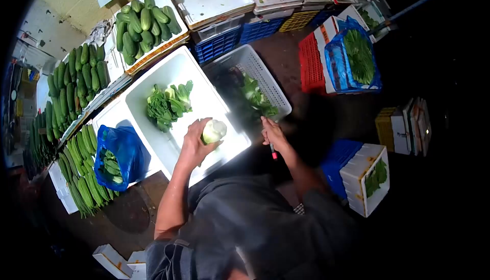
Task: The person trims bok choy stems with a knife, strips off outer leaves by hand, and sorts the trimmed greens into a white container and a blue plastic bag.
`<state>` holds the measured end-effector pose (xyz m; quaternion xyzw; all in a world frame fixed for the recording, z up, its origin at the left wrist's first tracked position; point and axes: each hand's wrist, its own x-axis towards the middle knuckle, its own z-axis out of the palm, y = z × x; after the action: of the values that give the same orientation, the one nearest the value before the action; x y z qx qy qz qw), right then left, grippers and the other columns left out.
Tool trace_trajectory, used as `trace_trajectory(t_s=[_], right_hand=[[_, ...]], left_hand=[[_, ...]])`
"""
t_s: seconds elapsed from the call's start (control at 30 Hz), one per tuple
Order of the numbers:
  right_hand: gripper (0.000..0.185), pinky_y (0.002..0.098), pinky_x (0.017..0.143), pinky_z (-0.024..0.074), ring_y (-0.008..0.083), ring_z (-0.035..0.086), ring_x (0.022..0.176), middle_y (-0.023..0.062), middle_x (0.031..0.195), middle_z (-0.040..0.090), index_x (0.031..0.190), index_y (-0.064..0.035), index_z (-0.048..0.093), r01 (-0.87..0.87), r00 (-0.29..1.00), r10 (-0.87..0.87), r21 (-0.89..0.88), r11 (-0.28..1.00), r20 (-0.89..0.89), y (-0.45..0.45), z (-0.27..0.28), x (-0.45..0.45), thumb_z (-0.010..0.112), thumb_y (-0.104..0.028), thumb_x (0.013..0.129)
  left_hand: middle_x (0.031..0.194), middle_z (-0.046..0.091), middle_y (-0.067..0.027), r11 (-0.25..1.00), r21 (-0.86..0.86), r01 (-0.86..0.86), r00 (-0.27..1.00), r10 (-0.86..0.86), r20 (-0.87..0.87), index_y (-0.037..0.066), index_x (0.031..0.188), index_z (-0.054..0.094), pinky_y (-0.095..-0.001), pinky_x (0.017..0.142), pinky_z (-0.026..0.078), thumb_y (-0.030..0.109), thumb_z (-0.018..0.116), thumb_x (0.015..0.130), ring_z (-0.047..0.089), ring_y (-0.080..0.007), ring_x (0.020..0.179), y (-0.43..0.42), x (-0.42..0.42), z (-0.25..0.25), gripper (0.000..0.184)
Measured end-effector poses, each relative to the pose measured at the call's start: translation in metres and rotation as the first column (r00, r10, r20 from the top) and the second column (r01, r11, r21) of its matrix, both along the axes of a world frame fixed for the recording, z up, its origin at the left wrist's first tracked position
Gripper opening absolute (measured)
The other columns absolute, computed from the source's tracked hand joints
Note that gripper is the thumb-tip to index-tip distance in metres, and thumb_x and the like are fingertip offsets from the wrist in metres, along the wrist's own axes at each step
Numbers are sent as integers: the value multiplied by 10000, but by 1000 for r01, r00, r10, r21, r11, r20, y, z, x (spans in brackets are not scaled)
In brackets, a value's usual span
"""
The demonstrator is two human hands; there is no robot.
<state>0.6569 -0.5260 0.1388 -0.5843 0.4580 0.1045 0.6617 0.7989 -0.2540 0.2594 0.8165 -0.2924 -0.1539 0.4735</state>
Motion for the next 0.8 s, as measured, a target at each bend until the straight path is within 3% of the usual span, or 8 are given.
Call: trace_trajectory(t_s=[0.1,0.17,0.37,0.43,0.57,0.7,0.77,0.8], right_hand=[[624,415,584,531,148,455,500,-3,622,464,1043,-49,670,147,987,-112,358,922,-118,-6,-32,15,451,-632,997],[663,436,603,544,167,469,509,18,623,462,868,-42,647,187,978,-138,356,916,-159,-2,-49,27,461,-669,975],[377,386,539,547,199,578,660,51,767,535,1096,-20,553,53,997,-44,-138,989,69,54,-135,40,634,-366,969],[499,404,816,533,318,669,963,231,1114,663,1231,79,549,-199,979,178,-267,943,-102,73,-133,43,621,-326,950],[573,428,966,478,414,623,1082,289,1191,624,1269,88,509,-257,966,211,-679,688,-153,116,-116,49,650,-351,929],[679,489,1065,403,448,528,1237,331,1325,528,1320,105,456,-304,951,176,-684,663,-253,127,-123,45,683,-380,902],[749,473,1072,409,413,538,1250,271,1361,521,1419,44,390,-206,974,195,-793,573,-112,112,-206,23,710,-371,883],[776,469,1064,424,382,565,1233,212,1386,530,1485,-34,350,-351,918,106,-659,666,-382,130,-144,43,731,-321,873]], left_hand=[[1083,668,-109,973,-168,-157,807,28,-590,37,1368,530,-386,859,558,114,849,744,650,-226,1010,3,3,0,705],[1159,654,-93,947,-275,-164,829,-18,-559,-1,1404,490,-328,934,529,117,833,770,631,-180,1053,12,9,-7,731],[1253,637,-191,684,-454,-571,469,-182,-864,-19,1390,479,-431,963,540,389,687,929,642,-293,1120,65,16,-62,650],[1277,616,-211,602,-454,-657,422,-205,-883,15,1395,478,-475,960,543,414,611,967,635,-331,1128,81,18,-67,601],[1270,612,-202,460,-423,-781,311,-302,-901,56,1394,486,-516,964,535,428,585,972,622,-358,1135,113,21,-87,572],[1238,636,-188,421,-340,-841,235,-282,-930,48,1365,520,-510,970,533,421,581,974,630,-347,1124,141,28,-91,543],[1193,662,-183,445,-366,-817,276,-256,-927,-1,1292,580,-480,984,528,379,573,985,646,-324,1103,161,30,-96,488],[1185,666,-181,439,-368,-819,291,-235,-927,-9,1292,579,-467,978,532,366,579,987,653,-315,1092,169,31,-95,483]])
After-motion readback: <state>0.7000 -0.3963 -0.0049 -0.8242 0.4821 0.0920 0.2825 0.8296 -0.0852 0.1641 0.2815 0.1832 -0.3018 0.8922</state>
